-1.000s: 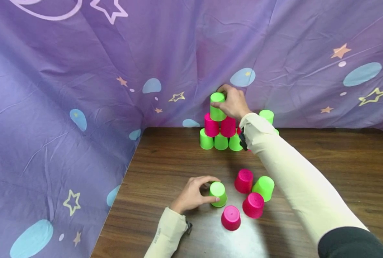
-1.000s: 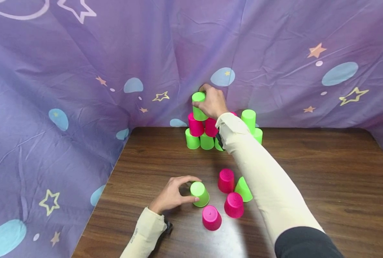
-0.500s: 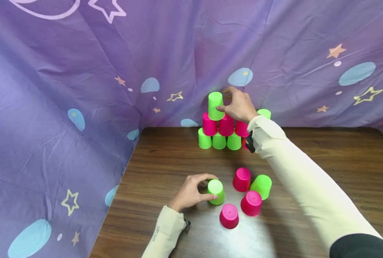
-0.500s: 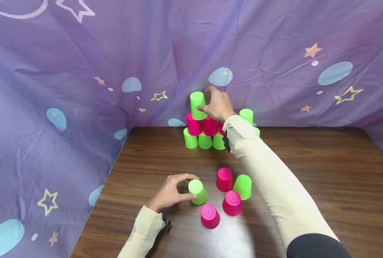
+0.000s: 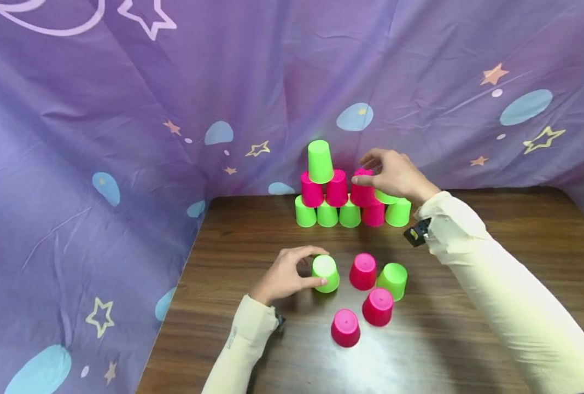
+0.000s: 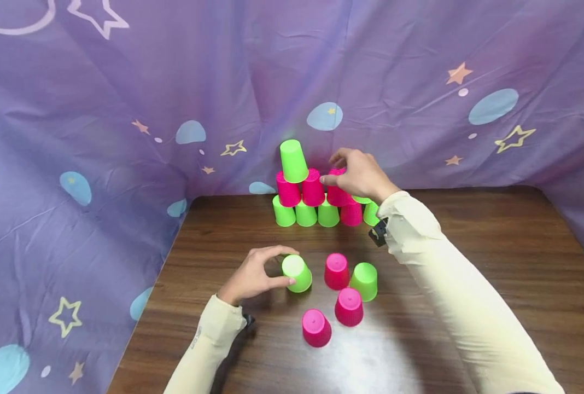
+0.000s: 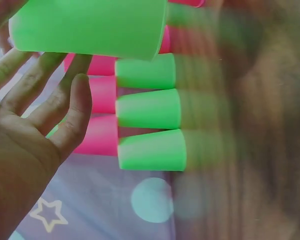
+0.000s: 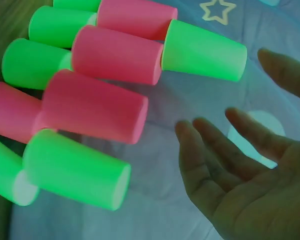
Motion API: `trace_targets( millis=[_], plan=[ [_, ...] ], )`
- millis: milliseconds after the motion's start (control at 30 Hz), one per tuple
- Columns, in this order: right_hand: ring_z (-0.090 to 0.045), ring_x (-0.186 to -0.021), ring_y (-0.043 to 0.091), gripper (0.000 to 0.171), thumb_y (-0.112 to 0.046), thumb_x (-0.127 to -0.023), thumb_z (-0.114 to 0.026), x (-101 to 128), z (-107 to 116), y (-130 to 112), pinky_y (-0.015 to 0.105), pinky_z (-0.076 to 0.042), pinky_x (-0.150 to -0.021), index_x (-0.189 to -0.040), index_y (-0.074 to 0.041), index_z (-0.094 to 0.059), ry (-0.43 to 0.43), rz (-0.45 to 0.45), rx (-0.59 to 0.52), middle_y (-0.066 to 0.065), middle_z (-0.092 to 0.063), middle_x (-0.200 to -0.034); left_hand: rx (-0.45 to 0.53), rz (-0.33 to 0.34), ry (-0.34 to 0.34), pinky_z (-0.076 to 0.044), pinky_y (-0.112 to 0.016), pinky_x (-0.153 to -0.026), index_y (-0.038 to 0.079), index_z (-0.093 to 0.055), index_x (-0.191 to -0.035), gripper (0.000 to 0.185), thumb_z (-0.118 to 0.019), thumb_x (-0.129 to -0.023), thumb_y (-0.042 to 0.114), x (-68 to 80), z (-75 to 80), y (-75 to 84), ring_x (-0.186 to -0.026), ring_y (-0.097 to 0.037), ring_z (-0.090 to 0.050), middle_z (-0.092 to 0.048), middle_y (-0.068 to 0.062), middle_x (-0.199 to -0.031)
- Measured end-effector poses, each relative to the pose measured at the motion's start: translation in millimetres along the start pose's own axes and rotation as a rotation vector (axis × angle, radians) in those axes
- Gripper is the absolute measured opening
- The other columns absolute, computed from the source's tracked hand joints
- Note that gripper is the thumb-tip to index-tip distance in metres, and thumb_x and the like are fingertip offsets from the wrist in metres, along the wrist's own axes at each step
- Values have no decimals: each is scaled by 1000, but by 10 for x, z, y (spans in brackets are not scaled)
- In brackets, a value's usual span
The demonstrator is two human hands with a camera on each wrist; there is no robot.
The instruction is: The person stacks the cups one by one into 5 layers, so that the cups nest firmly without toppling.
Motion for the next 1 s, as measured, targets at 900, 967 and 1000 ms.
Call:
trace_targets(
  millis=[900,967,1000],
  plan=[
    [-61,-89,11,47,-17,-75,-87,1305,-806,1131,31,-52,-75,-117,-14,-68,134,171,-62,10,-73,-116,-115,-174,-13,-59,-30,-84,10,-68,-123,52,-87,-77,25,-952,621,562,-96,-14,-67,-74,-2,-112],
    [-61,-87,12,47,-19,-75,-88,1335,-856,1175,29,-53,-74,-118,-14,-67,130,156,-81,11,-73,-117,-102,-167,-5,-59,-31,-83,10,-68,-124,51,-87,-78,23,-1018,670,594,-96,-15,-67,-74,-3,-113],
    [-61,-88,12,47,-20,-76,-88,1348,-879,1198,29,-52,-75,-118,-14,-67,125,150,-88,11,-73,-117,-91,-164,-1,-59,-32,-83,9,-68,-124,51,-87,-78,22,-1051,689,610,-96,-16,-67,-74,-4,-114]
  ],
)
Point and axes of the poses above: each hand's wrist, its own x-axis away from the middle knuckle, its own z-axis out of the back of the hand, y = z × x, the point moved 6 cm from there along -x, towards the middle knuckle
